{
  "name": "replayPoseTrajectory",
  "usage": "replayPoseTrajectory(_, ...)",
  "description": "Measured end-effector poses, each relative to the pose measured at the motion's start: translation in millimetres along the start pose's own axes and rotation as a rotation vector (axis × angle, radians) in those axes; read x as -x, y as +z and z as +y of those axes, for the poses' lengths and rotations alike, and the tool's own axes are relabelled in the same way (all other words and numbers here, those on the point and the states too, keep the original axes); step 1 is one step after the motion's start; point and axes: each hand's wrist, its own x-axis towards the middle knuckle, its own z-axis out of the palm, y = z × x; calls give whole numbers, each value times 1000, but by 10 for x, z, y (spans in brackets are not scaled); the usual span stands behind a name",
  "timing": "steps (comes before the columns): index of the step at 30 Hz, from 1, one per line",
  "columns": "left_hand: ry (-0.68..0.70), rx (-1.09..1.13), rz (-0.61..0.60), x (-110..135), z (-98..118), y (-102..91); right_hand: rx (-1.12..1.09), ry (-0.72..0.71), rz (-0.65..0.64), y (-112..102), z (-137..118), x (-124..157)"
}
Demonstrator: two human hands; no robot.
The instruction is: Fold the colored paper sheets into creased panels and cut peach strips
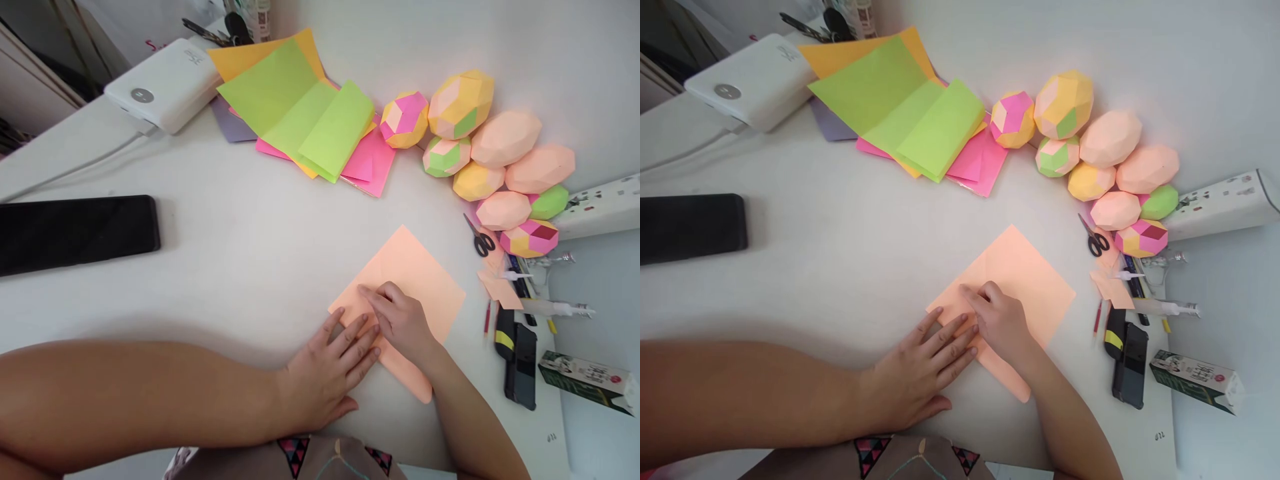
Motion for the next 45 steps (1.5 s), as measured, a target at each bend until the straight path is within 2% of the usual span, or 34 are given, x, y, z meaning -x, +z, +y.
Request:
replayPoseTrajectory(5,1,17,-1,-3,-9,0,-23,25,-30,-29,-12,-28)
replayPoseTrajectory(12,3,21,-13,-9,-5,2,65,-63,-48,1,43,-9)
replayPoseTrajectory(17,11,17,-9,-8,-10,-5,135,-59,-58,17,35,-1)
replayPoseTrajectory(25,28,35,-7,-6,-24,-21,13,192,-126,-40,-105,-50)
replayPoseTrajectory(28,31,30,-4,-7,-32,-29,-35,233,-116,-39,-123,-52)
replayPoseTrajectory(35,33,52,-21,-12,-52,-29,27,90,-77,-16,-53,-38)
replayPoseTrajectory(45,30,40,-29,-20,-43,-46,118,41,-86,-7,-58,-23)
